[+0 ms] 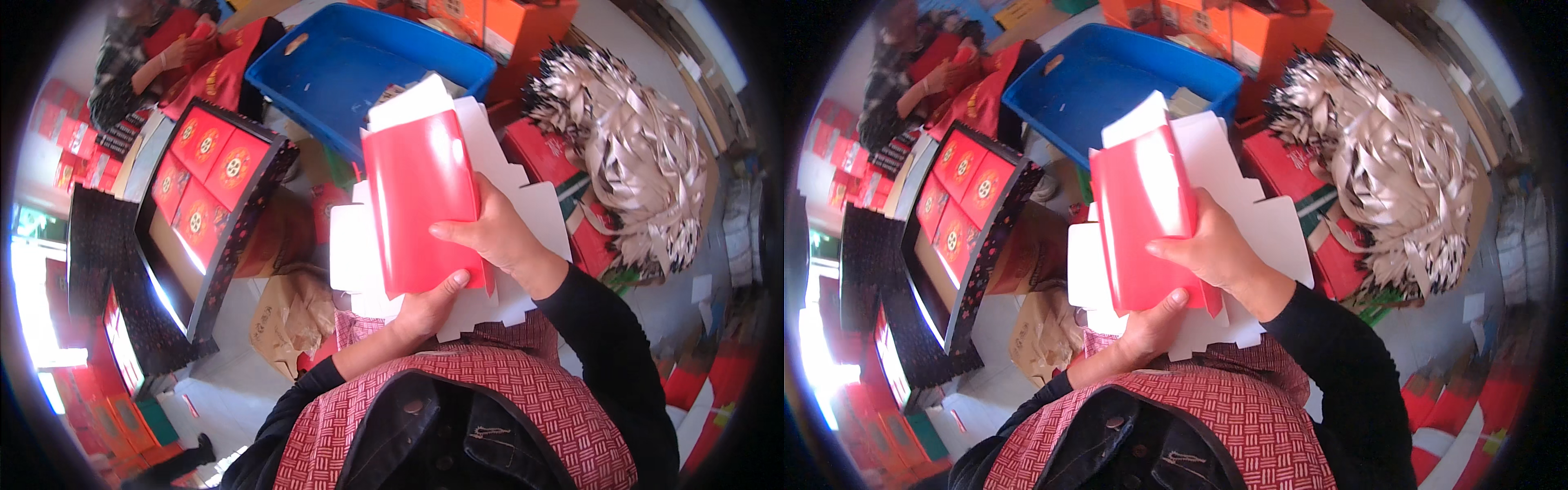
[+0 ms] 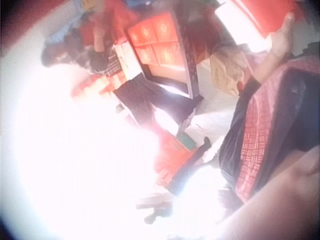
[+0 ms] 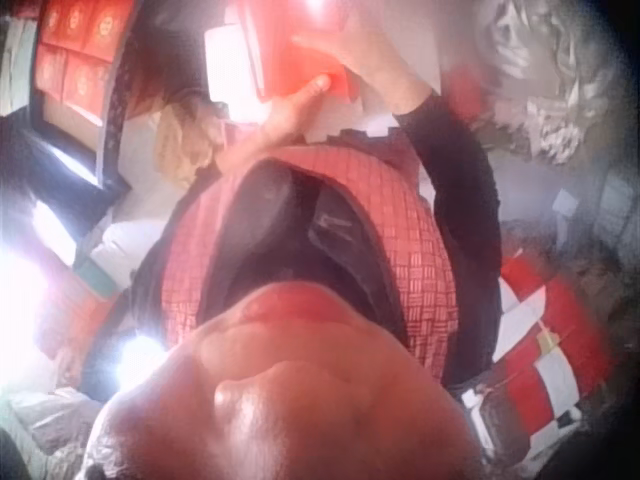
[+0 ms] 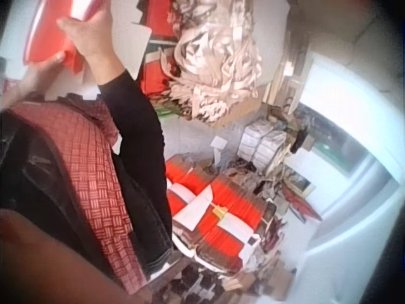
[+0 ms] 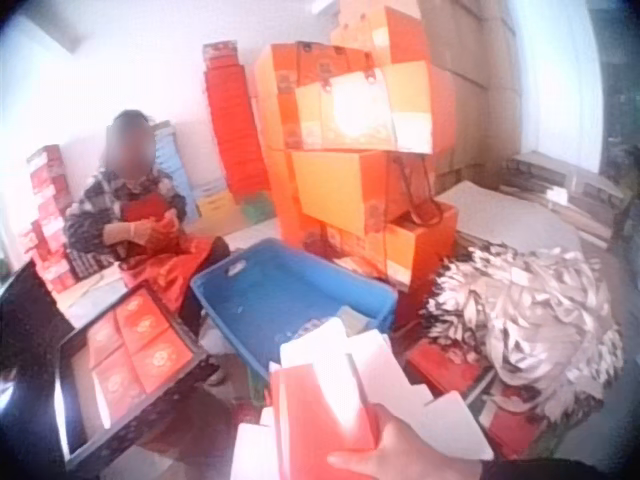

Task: The person folds red and white paper sheets into small boxes and places them into a larger container. They also handle larger red boxes, folding their flaps and stacking them.

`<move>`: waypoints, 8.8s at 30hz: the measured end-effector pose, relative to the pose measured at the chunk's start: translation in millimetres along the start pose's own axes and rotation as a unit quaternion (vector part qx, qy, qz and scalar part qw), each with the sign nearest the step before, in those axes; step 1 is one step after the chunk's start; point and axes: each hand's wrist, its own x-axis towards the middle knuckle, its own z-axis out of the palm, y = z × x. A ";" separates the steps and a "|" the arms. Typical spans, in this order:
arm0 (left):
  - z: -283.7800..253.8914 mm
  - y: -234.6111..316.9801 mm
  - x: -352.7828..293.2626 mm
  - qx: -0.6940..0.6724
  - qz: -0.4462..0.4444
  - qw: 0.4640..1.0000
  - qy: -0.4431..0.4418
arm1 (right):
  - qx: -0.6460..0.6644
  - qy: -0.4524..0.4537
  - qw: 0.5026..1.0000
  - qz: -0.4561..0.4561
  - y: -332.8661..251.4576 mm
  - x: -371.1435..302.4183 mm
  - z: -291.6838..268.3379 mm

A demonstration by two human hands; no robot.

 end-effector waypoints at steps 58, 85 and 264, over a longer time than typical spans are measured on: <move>-54.8 93.8 48.9 0.189 0.319 0.924 0.092 | -0.180 -0.048 0.966 -0.180 -15.1 53.4 -40.3; -35.4 110.9 32.1 0.142 0.352 0.924 -0.043 | -0.282 -0.318 0.904 0.035 -92.2 99.1 -5.3; -47.8 156.2 68.4 0.161 0.223 0.958 -0.084 | 0.050 0.159 0.982 -0.090 -103.5 -73.7 -126.1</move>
